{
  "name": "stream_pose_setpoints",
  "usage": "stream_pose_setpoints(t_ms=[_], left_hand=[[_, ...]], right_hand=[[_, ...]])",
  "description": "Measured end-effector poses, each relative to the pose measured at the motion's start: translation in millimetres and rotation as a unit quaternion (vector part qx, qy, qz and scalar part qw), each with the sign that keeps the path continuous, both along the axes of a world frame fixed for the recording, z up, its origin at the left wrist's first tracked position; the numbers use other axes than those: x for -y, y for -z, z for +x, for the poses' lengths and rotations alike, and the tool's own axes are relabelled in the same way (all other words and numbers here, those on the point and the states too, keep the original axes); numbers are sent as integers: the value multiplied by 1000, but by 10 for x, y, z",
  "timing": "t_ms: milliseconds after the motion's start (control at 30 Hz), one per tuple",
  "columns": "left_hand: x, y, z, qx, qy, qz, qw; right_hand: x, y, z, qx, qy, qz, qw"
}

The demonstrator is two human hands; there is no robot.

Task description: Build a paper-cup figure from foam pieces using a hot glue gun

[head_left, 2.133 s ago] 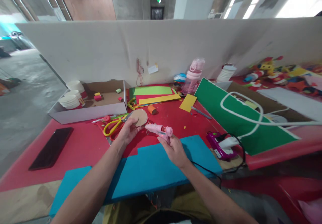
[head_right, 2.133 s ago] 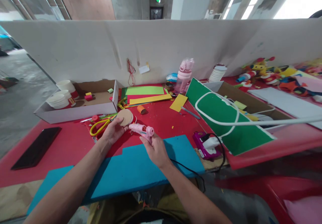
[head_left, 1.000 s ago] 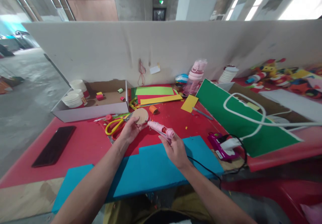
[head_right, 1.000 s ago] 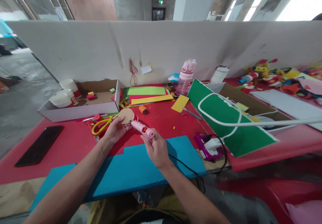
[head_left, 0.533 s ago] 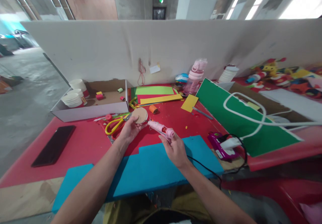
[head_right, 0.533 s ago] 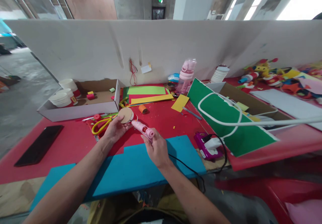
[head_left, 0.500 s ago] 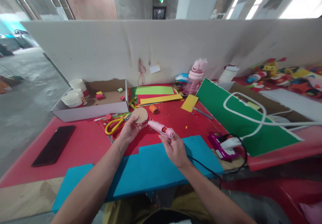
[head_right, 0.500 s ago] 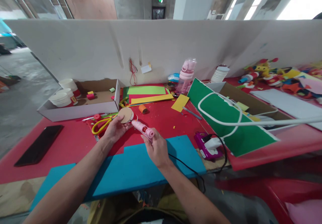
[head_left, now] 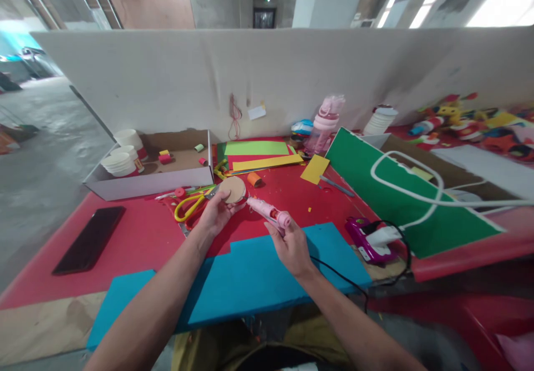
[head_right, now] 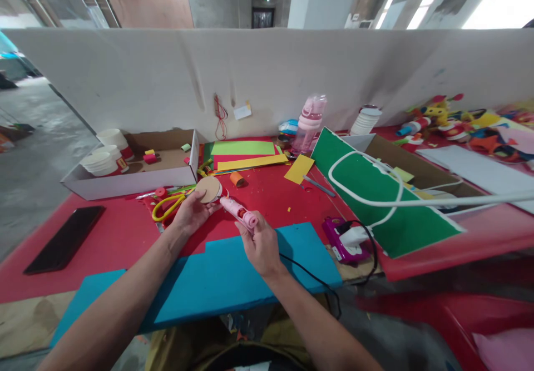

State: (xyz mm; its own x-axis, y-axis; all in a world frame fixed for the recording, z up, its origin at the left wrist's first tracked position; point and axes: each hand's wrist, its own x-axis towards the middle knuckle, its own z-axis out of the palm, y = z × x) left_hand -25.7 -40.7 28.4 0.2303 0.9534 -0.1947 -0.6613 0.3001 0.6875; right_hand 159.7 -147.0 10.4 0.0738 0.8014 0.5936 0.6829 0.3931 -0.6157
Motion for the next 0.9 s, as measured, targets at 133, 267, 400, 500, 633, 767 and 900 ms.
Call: stream_pose_setpoints(t_ms=[133,267,400,500,633,767,900], left_hand=[[1,-4,-3,-1,3,-1,1000],[9,-18,1,1,0,-8,1000],[18,-27,5,2,2,-10,1000],[15,-21,0,4,2,-8,1000],[10,-14,-4,1,3,-8,1000],[17,-22,0,3,5,-3,1000],[23,-29,3,3,1,-6,1000]], right_hand=[[8,3,-3,-1,5,0,1000],[10,-4,-13,0,-1,-23,1000],[6,-19,-13,-10,15,-9,1000],[-4,-34,-4,-11,13,-14,1000],[-11,-53,1,-6,6,-27,1000],[-19,-59,4,-19,17,-21,999],[-41,-64,11,-11,15,-40,999]])
